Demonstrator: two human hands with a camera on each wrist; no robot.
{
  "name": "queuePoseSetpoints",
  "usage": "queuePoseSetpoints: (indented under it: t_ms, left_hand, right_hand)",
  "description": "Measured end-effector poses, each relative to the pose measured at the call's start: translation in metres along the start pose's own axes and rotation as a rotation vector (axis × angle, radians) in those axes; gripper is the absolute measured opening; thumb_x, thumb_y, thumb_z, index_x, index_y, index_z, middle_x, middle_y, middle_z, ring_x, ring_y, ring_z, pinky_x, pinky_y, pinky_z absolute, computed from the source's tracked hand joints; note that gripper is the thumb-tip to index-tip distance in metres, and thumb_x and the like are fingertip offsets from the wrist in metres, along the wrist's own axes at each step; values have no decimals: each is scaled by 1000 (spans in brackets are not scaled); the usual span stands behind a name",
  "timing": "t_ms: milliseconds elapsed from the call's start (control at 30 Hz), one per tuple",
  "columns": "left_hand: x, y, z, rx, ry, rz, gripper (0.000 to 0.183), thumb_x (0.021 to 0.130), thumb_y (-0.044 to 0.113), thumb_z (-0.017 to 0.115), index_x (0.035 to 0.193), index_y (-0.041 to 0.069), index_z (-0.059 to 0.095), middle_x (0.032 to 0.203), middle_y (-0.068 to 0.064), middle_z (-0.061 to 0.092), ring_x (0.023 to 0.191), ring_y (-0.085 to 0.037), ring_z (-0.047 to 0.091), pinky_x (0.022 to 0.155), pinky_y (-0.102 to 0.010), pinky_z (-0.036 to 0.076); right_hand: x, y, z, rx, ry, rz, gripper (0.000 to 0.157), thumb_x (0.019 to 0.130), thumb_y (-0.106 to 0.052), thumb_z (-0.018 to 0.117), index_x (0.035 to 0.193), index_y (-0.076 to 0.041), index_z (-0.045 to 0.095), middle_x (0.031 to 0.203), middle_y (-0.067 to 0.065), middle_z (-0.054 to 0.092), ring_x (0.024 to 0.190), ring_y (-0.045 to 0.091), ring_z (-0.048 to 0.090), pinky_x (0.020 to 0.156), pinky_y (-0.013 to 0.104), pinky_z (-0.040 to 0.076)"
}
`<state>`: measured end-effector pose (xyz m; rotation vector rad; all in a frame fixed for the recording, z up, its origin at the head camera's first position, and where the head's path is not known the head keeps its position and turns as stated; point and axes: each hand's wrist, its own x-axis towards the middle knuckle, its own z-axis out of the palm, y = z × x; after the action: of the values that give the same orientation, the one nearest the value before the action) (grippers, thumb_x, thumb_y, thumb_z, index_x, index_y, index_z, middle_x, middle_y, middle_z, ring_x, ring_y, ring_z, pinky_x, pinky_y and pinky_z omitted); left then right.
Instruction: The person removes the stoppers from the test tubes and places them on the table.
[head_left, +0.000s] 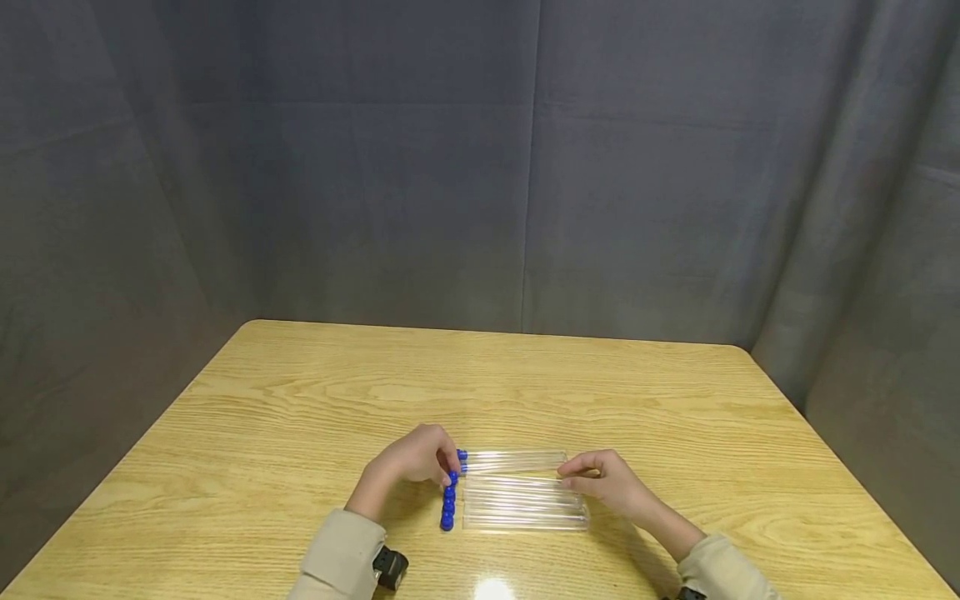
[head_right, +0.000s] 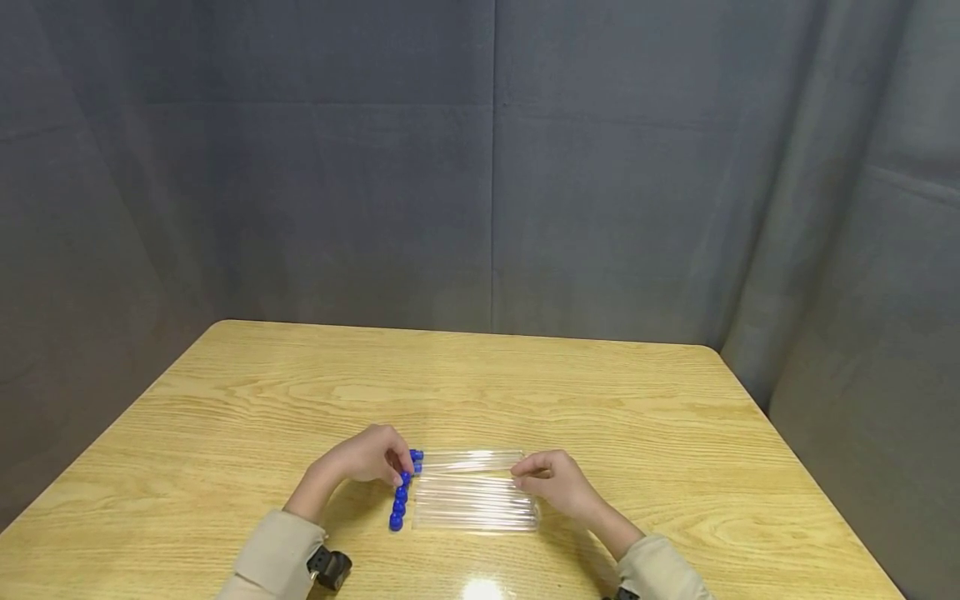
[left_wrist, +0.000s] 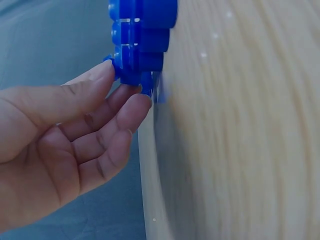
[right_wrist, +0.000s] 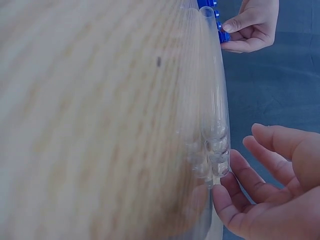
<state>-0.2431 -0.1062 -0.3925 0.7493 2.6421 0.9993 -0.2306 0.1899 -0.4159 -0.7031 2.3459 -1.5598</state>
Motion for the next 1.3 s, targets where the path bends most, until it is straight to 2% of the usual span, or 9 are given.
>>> queuePoseSetpoints:
  t_ms: [167,433,1100,1300]
  left_hand:
    - [1,-1,0,4,-10,15,13,70,-12,68,75,0,68,69,-2,60,64,-11,52,57,-23,45]
    - [0,2,0,1,-18,-26,14,71,-13,67,75,0,68,69,-2,60,63,-11,52,55,-23,45]
    - [2,1,0,-15,-34,-21,17,69,-17,65,75,-1,67,70,-3,60,63,-12,53,53,-23,44]
    - [1,0,-1,-13,-7,-25,17,70,-16,65,75,0,67,71,-2,60,64,-11,53,56,-23,46]
  right_hand:
    - [0,0,1,0,-1,-4,20,86,1,55,97,16,56,103,28,55,91,37,56,74,27,50]
    - [-1,0,0,-10,-10,-3,21,87,-1,55,98,16,56,102,26,55,91,35,57,75,28,50]
    - [0,2,-1,-7,-4,3,20,87,-1,55,98,16,57,98,23,57,89,33,56,73,27,50]
    - [0,0,-1,-3,-5,14,21,87,-2,55,98,16,57,99,23,57,89,34,57,74,28,50]
